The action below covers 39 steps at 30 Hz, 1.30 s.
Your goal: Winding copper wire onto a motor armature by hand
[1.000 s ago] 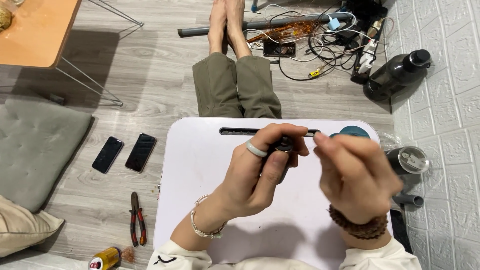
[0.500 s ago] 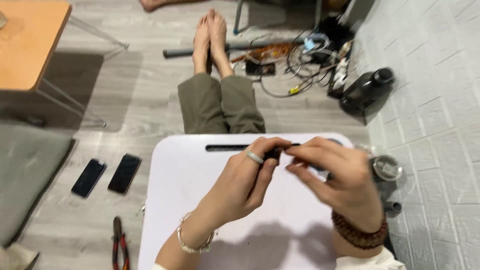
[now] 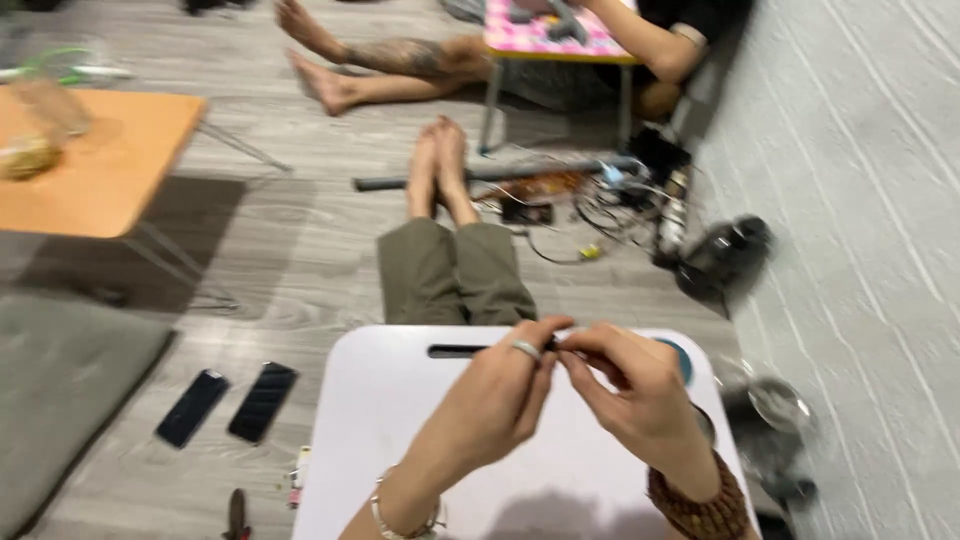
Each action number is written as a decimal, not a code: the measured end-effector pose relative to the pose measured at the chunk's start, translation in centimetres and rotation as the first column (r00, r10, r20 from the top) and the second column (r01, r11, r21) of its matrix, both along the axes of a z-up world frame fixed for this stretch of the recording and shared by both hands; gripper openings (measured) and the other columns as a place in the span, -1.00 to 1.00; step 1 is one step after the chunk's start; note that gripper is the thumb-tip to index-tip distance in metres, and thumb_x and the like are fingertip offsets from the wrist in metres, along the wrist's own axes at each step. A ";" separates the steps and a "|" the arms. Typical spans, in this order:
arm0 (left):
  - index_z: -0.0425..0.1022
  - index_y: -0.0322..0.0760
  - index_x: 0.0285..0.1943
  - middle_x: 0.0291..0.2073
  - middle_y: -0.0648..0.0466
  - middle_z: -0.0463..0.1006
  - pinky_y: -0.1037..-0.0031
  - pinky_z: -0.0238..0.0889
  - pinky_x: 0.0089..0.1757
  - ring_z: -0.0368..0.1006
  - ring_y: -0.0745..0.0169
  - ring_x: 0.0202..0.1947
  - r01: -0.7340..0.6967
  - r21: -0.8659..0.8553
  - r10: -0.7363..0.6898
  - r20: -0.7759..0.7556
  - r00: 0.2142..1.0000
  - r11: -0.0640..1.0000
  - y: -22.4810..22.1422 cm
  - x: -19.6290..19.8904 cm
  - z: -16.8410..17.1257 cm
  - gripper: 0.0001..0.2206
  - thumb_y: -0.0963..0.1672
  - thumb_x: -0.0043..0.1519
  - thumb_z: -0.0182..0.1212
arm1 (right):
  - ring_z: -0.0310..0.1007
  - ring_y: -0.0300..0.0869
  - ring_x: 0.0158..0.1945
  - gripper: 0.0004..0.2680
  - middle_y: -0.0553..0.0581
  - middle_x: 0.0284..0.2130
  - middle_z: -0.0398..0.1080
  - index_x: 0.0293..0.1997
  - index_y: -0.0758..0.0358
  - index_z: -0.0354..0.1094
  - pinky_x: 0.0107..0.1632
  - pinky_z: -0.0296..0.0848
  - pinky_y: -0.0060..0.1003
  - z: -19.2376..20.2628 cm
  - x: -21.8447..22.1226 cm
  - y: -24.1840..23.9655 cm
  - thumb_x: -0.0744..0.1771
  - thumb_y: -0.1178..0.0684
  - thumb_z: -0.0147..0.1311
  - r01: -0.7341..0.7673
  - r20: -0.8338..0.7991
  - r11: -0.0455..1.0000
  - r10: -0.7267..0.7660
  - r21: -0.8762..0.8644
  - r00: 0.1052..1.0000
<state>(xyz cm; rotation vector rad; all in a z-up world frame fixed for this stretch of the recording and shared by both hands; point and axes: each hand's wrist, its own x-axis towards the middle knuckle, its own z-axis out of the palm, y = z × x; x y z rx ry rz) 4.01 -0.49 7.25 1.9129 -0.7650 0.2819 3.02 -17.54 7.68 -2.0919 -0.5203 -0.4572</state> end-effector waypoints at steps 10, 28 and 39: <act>0.42 -0.54 0.08 -0.27 -0.16 0.58 0.40 0.29 -0.41 0.42 0.08 -0.50 0.088 -0.099 -0.101 -0.132 0.986 0.991 0.9 -0.6 1.5 -0.72 -0.24 0.21 -0.02 | -0.05 -0.35 -0.68 -0.90 -0.04 -0.73 0.23 -0.41 0.34 0.47 -0.60 -0.07 -0.44 -1.5 -0.1 0.7 0.12 0.31 0.22 0.172 0.179 0.985 -0.172 0.012 0.969; 0.44 -0.47 0.06 -0.25 -0.03 0.57 0.52 0.24 -0.38 0.32 0.27 -0.47 0.201 -0.252 -0.251 -0.187 0.950 0.947 0.6 1.0 -0.3 -0.77 -0.26 0.24 0.03 | 0.06 -0.28 -0.63 -0.88 0.02 -0.70 0.24 -0.35 0.46 0.44 -0.52 0.05 -0.39 -2.5 -0.3 0.3 0.18 0.38 0.31 0.254 0.435 0.965 -0.204 -0.059 0.877; 0.46 -0.45 0.02 -0.49 0.06 0.50 0.54 0.16 -0.49 0.27 0.32 -0.59 0.113 -0.224 -0.160 -0.200 0.967 0.968 0.3 0.4 -0.2 -0.72 -0.27 0.12 0.09 | 0.07 -0.23 -0.59 -0.84 0.10 -0.62 0.28 -0.31 0.52 0.44 -0.49 0.08 -0.34 -2.0 -1.0 -0.2 0.17 0.49 0.26 0.307 0.409 0.948 -0.247 -0.086 0.879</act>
